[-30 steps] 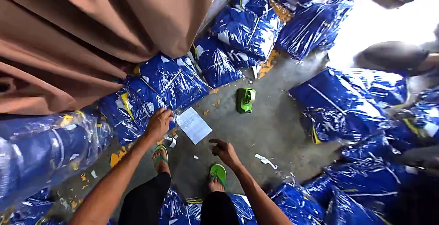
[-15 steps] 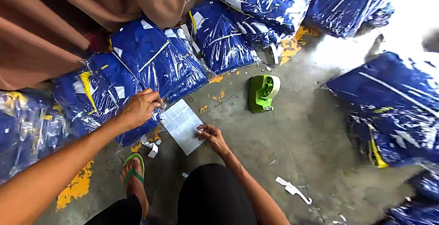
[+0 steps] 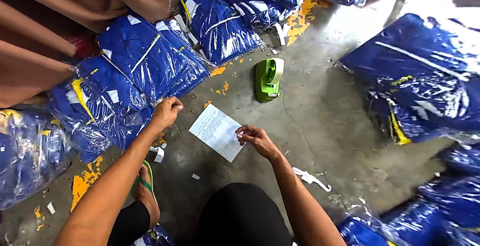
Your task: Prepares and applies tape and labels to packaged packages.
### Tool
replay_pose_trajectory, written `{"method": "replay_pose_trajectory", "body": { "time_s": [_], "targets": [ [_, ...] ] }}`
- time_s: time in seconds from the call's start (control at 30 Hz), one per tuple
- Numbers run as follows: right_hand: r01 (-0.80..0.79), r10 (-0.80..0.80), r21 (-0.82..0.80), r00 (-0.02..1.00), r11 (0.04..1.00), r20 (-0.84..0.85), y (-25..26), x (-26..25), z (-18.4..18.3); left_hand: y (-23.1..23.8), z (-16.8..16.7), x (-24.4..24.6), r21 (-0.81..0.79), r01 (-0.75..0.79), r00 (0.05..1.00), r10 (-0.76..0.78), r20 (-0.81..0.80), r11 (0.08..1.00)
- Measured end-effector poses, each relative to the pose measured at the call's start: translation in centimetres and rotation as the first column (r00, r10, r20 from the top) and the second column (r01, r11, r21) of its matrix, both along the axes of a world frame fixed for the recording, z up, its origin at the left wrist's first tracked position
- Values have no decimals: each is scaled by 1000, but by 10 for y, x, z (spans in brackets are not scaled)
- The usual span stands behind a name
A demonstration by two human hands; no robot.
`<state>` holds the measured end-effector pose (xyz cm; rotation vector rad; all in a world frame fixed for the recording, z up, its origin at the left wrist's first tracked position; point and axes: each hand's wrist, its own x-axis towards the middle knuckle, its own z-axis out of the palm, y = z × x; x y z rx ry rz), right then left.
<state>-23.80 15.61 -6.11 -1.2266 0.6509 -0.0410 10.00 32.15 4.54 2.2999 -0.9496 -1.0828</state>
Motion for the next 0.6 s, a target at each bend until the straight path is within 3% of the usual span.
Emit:
{"method": "replay_pose_trajectory", "body": {
  "time_s": [0.3, 0.6],
  "targets": [
    [178, -215, -180, 953, 967, -214, -2, -45, 10, -48, -31, -24, -46, 84, 988, -89, -124, 995],
    [209, -271, -208, 901, 955, -338, -14, -43, 21, -83, -46, -28, -2, 124, 991, -123, -44, 992]
  ]
}}
